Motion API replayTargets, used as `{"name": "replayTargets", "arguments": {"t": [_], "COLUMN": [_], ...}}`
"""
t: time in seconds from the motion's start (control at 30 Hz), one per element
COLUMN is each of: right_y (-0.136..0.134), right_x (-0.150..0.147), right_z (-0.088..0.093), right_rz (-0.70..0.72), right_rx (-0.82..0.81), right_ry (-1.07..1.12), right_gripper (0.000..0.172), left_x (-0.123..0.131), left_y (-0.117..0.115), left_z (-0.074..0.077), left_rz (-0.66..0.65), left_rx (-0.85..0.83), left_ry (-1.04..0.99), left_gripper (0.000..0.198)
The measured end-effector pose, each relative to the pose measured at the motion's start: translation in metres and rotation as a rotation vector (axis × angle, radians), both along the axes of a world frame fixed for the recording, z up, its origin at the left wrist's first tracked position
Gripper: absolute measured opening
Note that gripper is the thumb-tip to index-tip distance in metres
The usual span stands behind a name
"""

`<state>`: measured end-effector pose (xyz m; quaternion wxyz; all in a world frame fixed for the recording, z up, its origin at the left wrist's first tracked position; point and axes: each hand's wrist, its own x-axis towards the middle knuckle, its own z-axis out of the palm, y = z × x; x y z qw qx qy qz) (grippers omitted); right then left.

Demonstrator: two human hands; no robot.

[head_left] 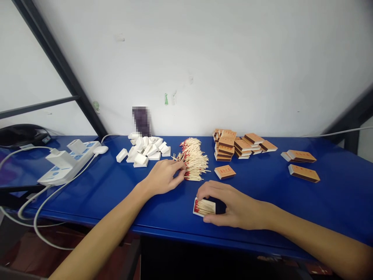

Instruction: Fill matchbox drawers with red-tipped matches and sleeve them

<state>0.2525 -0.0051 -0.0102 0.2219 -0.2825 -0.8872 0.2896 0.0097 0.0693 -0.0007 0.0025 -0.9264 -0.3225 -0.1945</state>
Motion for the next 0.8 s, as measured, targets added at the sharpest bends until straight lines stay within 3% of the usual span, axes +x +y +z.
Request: {"name": "replayTargets", "arguments": {"t": [0.13,0.27,0.47,0.8], "right_y": [0.002,0.012,0.027,0.022], "right_x": [0.003,0.008,0.01,0.009], "right_z": [-0.001,-0.008,-0.02,-0.015], "right_rz": [-0.103,-0.24,-0.251,-0.255], "right_rx": [0.073,0.154,0.233,0.282], "right_ry": [0.008,-0.108,-0.247,-0.258], "right_gripper": [0.022,0.029,0.047,0.04], "left_x": [-0.002,-0.002,-0.001,0.002], "left_y": [0.002,0.004,0.005,0.002], "left_z": [0.001,0.0,-0.002,-0.001], "left_rz": [-0.099,-0.105,-0.137,-0.158], "left_rx": [-0.039,-0.051,-0.055,-0.036], "left_ry": [0.037,0.054,0.095,0.116], "left_gripper": [0.01,0.009,0.009,0.018]}}
